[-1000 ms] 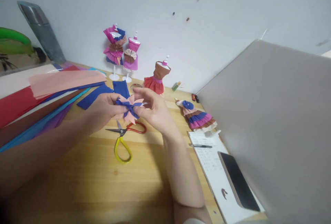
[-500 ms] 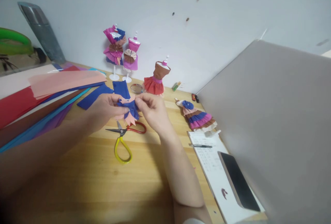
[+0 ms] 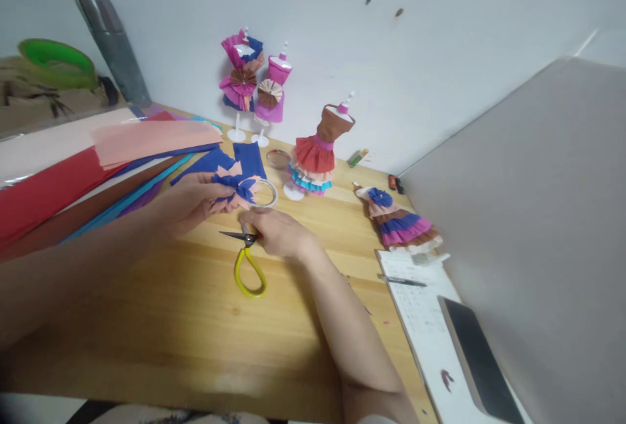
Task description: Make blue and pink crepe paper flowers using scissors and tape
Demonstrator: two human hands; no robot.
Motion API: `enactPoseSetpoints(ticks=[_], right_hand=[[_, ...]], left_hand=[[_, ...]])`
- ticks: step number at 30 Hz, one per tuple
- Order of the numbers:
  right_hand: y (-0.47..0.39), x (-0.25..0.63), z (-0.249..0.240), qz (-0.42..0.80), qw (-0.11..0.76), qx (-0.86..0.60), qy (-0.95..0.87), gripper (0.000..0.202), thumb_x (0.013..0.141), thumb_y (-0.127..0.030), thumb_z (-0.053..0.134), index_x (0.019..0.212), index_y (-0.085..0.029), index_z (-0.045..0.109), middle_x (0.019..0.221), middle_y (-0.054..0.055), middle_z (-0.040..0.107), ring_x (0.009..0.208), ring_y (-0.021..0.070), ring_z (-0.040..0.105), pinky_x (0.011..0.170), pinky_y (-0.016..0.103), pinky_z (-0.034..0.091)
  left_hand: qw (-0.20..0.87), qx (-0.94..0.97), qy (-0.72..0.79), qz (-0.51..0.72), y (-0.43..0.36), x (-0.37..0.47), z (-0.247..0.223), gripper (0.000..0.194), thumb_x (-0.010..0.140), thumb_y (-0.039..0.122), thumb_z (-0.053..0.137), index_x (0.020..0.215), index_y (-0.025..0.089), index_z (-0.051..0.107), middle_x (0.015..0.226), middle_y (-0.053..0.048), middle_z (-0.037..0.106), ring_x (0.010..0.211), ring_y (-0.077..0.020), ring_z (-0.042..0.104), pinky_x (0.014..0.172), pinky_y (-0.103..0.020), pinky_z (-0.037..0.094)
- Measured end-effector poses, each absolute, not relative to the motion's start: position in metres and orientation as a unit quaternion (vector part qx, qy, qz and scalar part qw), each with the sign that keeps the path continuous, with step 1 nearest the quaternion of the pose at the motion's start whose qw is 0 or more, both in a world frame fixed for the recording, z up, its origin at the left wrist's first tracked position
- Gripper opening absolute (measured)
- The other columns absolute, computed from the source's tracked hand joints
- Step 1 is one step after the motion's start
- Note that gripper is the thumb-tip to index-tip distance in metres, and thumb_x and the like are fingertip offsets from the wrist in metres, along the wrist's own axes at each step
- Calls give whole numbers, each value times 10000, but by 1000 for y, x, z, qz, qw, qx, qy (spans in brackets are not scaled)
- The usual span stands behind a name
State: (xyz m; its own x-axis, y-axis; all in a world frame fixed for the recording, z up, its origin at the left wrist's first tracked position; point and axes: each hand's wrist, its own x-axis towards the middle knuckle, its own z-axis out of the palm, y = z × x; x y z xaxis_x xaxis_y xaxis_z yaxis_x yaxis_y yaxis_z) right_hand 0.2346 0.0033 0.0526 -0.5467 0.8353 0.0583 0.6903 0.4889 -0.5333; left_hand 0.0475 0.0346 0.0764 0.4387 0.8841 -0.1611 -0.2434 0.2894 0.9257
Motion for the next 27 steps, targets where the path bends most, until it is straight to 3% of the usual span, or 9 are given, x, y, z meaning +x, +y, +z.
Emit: enactPoseSetpoints(ticks=[4,8,15,20,23,25,27], right_hand=[[1,238,34,173,88,-414,-889,345,720,-34,536,1009,-197,631,990,65,670,915,191,608,764,301,458],[-11,246,26,177,72,-417,-889,309,844,-49,429,1086,-173,576,982,96,634,903,202,580,815,337,476],[-26,266,12,296,249,-483,-785,383,871,-167,478,1246,-218,539,1025,96,584,903,217,581,817,384,493],[-35,262,15,426,486,-475,-597,510,717,-406,751,1175,-256,586,814,7,545,663,154,514,588,290,454],[-49,245,23,533,525,-423,-511,521,750,-579,697,1150,-253,621,647,-38,489,458,106,397,425,258,356],[-58,235,30,600,485,-416,-481,507,779,-612,662,1116,-234,640,660,-17,558,456,120,469,448,283,422],[-62,229,38,591,436,-473,-487,401,806,-544,678,1028,-210,663,713,14,635,515,137,574,502,290,482]], left_hand=[[758,346,386,396,19,30,40,86,663,84,717,700,132,655,668,-16,662,593,-90,584,608,-208,449],[764,352,397,369,7,24,20,74,680,141,725,647,118,663,581,-17,640,474,-48,466,511,-178,376],[749,365,403,379,7,23,12,58,699,162,716,676,125,678,561,0,623,456,-46,430,498,-190,367],[730,418,420,342,7,30,19,192,675,162,686,507,150,592,417,34,483,437,-69,392,490,-218,376],[716,454,433,307,8,36,28,255,638,169,663,422,167,529,390,29,455,441,-87,420,510,-238,402],[709,474,439,283,9,39,32,246,622,180,652,407,167,533,386,22,456,432,-89,418,498,-240,379],[705,489,445,258,10,39,33,196,636,212,653,455,154,601,393,18,471,420,-85,393,480,-238,337]])
